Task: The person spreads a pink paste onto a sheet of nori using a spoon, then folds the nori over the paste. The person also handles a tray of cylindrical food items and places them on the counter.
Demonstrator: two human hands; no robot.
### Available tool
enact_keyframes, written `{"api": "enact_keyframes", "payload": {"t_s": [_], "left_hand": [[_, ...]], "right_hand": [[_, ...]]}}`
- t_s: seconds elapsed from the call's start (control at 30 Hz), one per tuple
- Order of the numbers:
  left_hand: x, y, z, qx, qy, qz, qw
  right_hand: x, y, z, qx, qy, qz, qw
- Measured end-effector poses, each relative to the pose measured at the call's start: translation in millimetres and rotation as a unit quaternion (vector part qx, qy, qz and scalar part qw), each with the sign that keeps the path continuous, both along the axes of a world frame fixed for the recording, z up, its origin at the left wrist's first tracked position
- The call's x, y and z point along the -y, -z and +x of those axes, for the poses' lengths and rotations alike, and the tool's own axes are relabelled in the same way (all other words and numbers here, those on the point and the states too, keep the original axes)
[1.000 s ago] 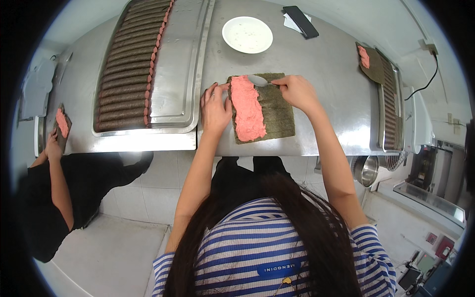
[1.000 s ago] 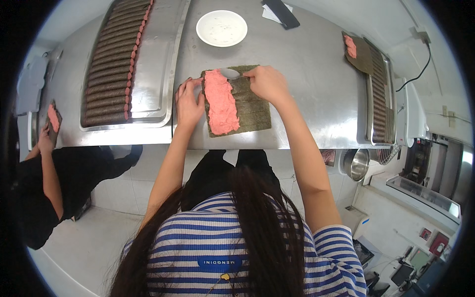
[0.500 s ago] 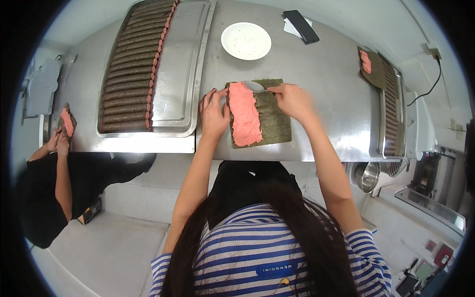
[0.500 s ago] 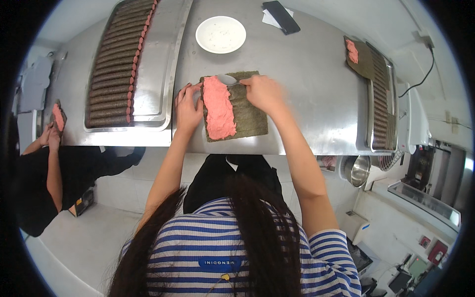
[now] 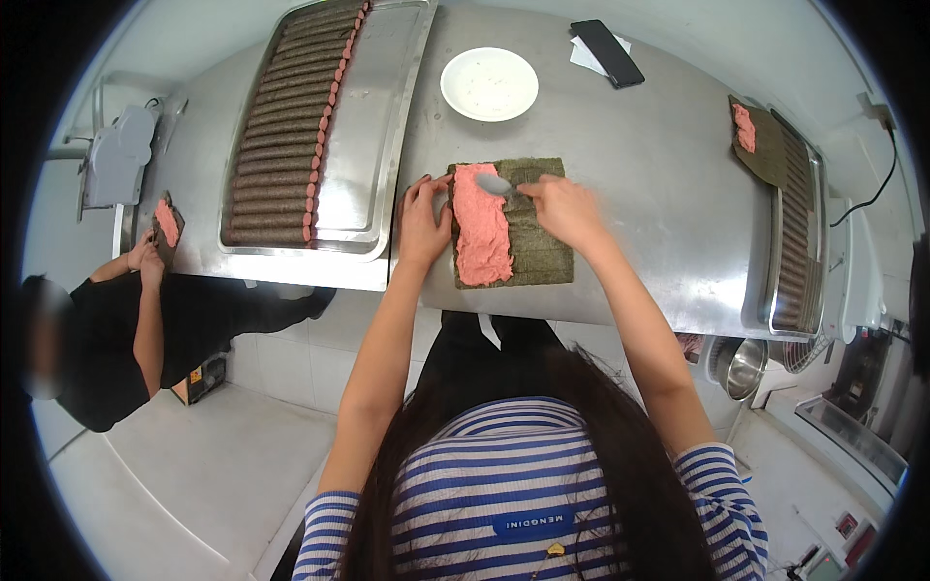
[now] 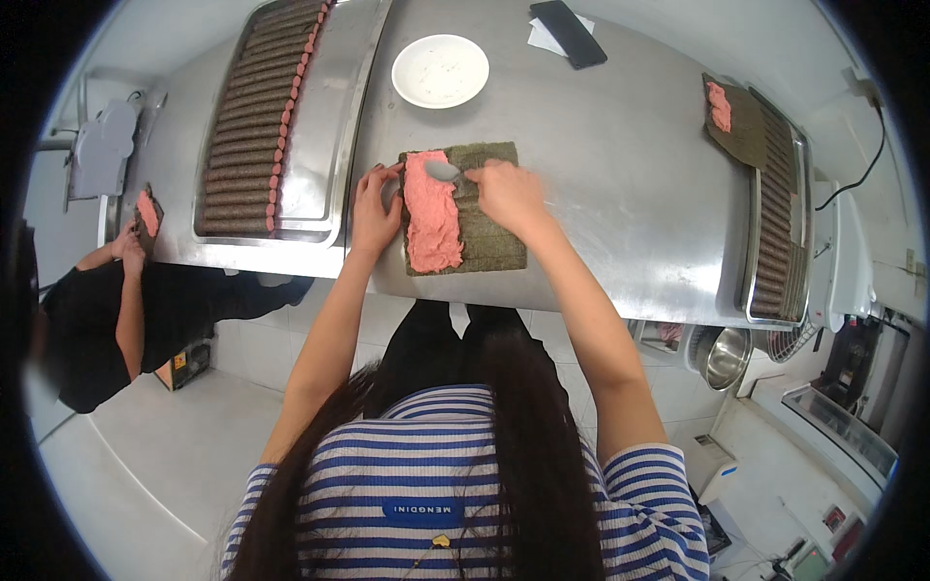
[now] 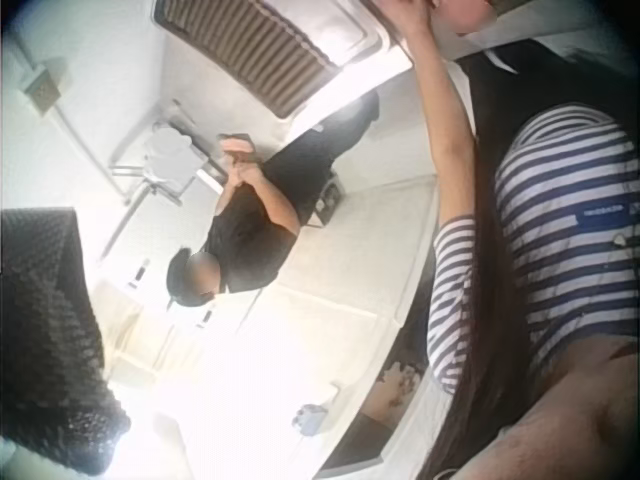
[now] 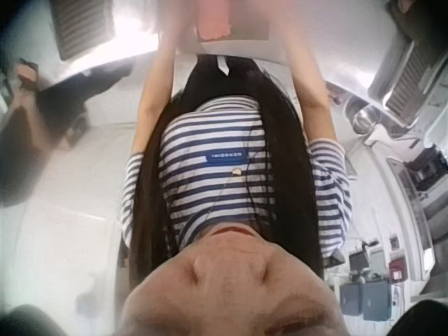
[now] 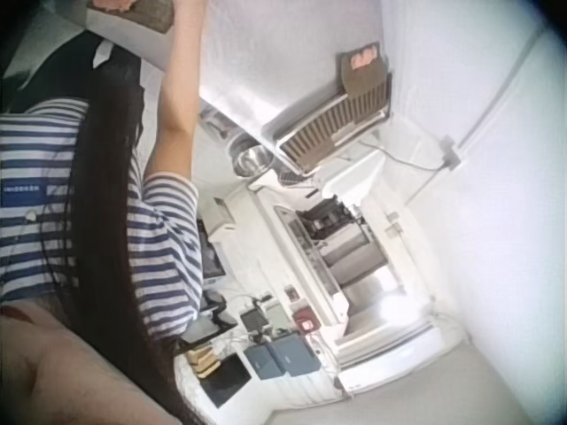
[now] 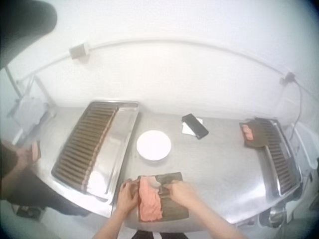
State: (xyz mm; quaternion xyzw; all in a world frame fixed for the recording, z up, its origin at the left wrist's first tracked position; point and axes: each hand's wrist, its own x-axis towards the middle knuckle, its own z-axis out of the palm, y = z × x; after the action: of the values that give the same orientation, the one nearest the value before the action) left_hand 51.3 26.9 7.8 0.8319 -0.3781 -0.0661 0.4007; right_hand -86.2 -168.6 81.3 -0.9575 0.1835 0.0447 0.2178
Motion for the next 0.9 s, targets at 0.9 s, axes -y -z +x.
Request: {"api": "enact_keyframes", "payload": {"t_s": [0.9], "left_hand": [[-15,17,14,-0.023,0.112,-0.045,0.992]], "right_hand": [[-49,12,7,0.061,0.063,-0.155,0.984]]}}
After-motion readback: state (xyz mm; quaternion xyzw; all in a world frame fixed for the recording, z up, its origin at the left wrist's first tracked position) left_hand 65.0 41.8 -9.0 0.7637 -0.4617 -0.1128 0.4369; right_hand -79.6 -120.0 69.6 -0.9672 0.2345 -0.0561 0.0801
